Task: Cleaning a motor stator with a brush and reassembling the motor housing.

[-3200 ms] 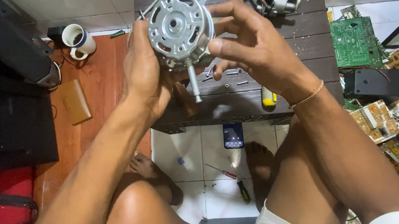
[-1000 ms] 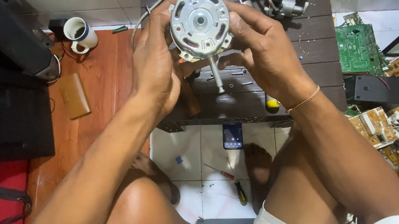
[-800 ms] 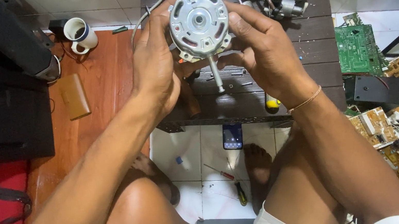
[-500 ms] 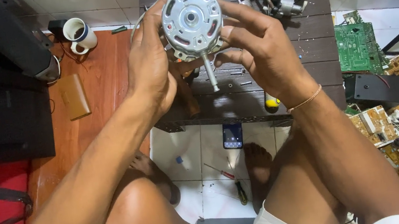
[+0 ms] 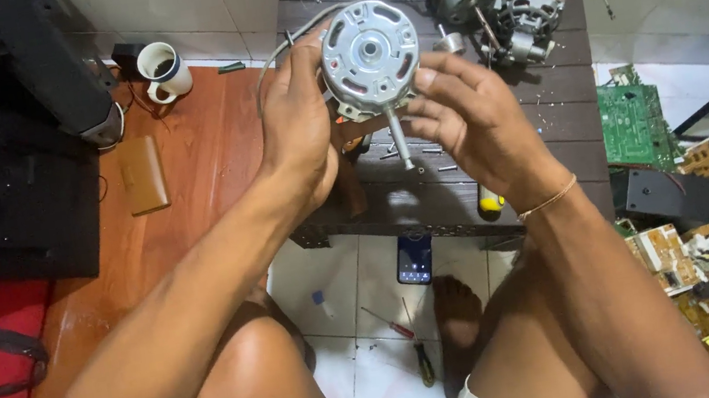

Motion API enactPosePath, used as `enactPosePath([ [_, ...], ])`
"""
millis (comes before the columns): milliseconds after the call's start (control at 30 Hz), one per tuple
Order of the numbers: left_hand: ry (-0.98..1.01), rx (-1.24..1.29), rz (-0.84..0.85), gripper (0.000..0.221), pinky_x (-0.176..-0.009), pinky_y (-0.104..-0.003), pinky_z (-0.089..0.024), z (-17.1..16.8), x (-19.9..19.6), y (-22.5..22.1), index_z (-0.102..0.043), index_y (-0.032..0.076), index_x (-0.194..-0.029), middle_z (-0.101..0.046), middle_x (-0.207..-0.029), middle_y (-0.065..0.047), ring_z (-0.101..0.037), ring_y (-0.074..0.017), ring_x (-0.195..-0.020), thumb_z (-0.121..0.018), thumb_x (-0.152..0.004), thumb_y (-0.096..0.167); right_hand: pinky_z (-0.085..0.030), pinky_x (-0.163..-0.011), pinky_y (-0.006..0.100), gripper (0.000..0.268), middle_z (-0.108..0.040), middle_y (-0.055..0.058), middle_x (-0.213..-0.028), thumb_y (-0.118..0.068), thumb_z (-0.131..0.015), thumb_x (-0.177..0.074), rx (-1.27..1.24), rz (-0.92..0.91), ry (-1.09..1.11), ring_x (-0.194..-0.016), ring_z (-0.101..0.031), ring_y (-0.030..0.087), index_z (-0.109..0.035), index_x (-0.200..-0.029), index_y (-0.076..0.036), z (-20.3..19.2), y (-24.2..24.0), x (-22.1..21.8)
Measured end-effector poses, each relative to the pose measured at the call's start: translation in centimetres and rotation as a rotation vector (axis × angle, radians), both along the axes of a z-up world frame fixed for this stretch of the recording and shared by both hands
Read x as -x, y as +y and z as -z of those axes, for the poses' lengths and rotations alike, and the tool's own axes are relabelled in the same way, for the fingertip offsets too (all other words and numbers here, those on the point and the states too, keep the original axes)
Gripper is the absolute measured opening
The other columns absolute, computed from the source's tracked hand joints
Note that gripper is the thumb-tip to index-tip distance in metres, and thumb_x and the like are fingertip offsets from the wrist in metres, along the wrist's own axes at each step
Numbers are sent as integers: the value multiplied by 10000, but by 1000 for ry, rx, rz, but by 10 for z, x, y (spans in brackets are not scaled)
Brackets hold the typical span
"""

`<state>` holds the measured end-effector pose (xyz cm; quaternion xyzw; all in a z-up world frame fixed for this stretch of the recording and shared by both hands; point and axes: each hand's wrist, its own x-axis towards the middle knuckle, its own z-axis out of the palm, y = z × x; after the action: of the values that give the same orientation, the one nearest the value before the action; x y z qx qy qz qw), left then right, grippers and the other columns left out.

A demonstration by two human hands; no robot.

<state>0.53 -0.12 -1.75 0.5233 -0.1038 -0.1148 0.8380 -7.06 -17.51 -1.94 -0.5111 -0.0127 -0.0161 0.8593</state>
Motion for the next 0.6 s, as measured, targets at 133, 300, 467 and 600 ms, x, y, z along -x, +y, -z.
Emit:
enactPosePath([
  [133,82,56,-31,427,-1093,-302,-440,-4,2,0,-640,-9,-1308,-665,-1345,-109,-587,-171,-1245,-475,-994,229,-585,-855,254,345,-671,166,-1092,-88,-625,-956,-45,-21,45,-991,-668,198,-591,-1252,86,1,3,2],
  [300,93,-19,7,465,-962,-287,-527,-8,5,0,-635,10,-1313,-668,-1304,-111,-622,-166,-1149,-433,-998,285,-604,-788,248,312,-692,157,-993,-67,-639,-943,11,91,36,-870,-691,174,-620,-1208,97,9,5,0],
  [467,162,10,106,534,-888,-315,-483,-25,10,9,-625,36,-1337,-635,-1277,-102,-579,-165,-1089,-453,-956,367,-568,-810,263,298,-675,146,-1011,-48,-639,-916,-5,130,15,-892,-651,168,-627,-1185,79,7,8,1],
  [600,6,-78,350,699,-981,-419,-615,-40,15,17,-435,53,-1464,-572,-1292,-129,-618,-178,-1126,-489,-908,473,-557,-831,238,321,-660,150,-1023,-25,-616,-923,-63,142,17,-906,-638,156,-608,-1213,112,12,4,0],
])
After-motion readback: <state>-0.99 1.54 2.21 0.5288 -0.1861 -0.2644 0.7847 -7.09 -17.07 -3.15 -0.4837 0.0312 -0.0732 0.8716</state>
